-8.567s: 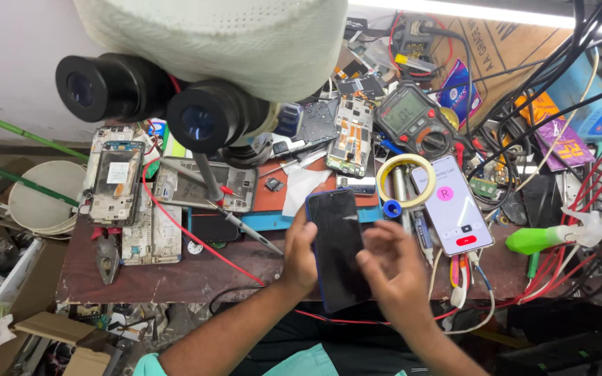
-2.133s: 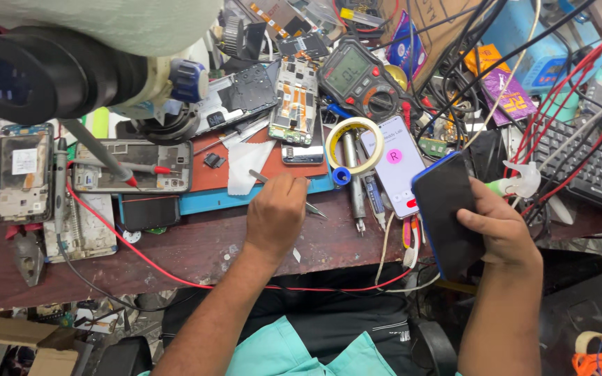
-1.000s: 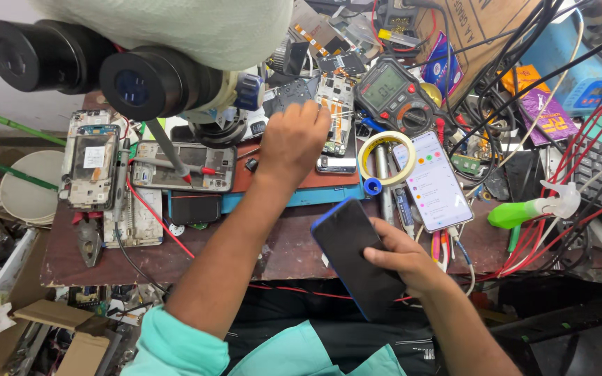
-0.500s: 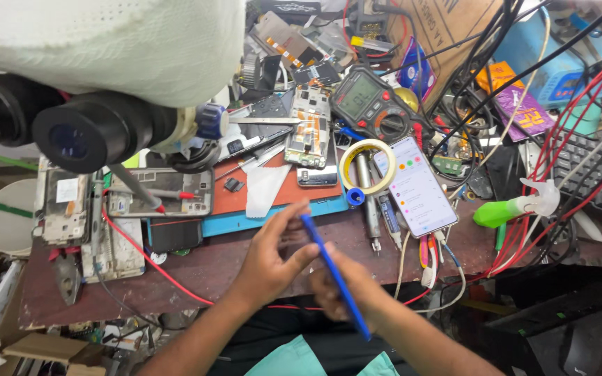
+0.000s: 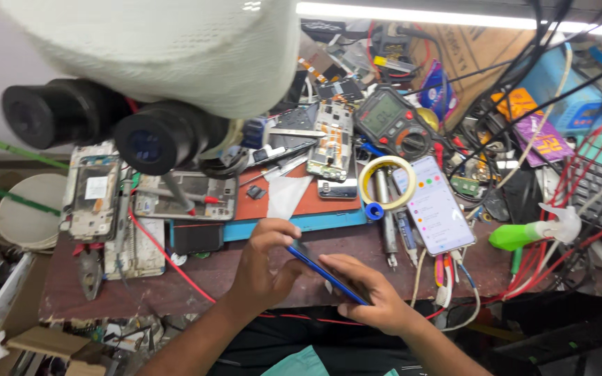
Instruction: The person cleans a small electronic component with a cloth and tweezers, then tests a smartphone by navigating its screen and making a call. They then handle a blue phone case, using a tool to adjust it before placing the phone inside.
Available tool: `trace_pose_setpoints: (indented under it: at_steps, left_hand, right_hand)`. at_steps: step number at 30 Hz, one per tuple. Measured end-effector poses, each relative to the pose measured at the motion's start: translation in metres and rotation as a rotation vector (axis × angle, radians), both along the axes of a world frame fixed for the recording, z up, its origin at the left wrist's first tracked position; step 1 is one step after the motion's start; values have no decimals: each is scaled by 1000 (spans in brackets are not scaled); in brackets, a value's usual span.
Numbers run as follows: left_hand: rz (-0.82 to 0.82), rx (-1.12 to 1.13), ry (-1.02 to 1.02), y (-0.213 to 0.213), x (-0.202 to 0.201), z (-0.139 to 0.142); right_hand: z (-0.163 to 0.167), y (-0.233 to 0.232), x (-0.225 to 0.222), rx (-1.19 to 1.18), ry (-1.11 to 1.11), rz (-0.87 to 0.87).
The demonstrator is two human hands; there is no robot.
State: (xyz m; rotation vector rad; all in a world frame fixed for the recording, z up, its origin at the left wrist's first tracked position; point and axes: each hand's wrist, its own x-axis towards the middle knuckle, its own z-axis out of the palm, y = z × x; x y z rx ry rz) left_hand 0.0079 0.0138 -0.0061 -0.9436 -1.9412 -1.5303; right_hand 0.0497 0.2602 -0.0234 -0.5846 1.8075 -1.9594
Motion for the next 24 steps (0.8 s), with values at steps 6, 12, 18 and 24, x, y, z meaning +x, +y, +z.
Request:
trace_pose_setpoints:
  at_steps: [6,12,18,24]
  left_hand:
    - [-92,-21,65,-3,2,14]
    - [-86,-27,83,-1,4,20]
    - [-79,-61,93,-1,6,35]
    - [-146,-242,32,-13,8,46]
  right_hand:
    - [-20,2,-4,57,389,-57]
    - [-24,4,-4,46,352,-49]
    - [-23,6,-7,30,354,-17]
    - [-25,11,-8,67,261,21]
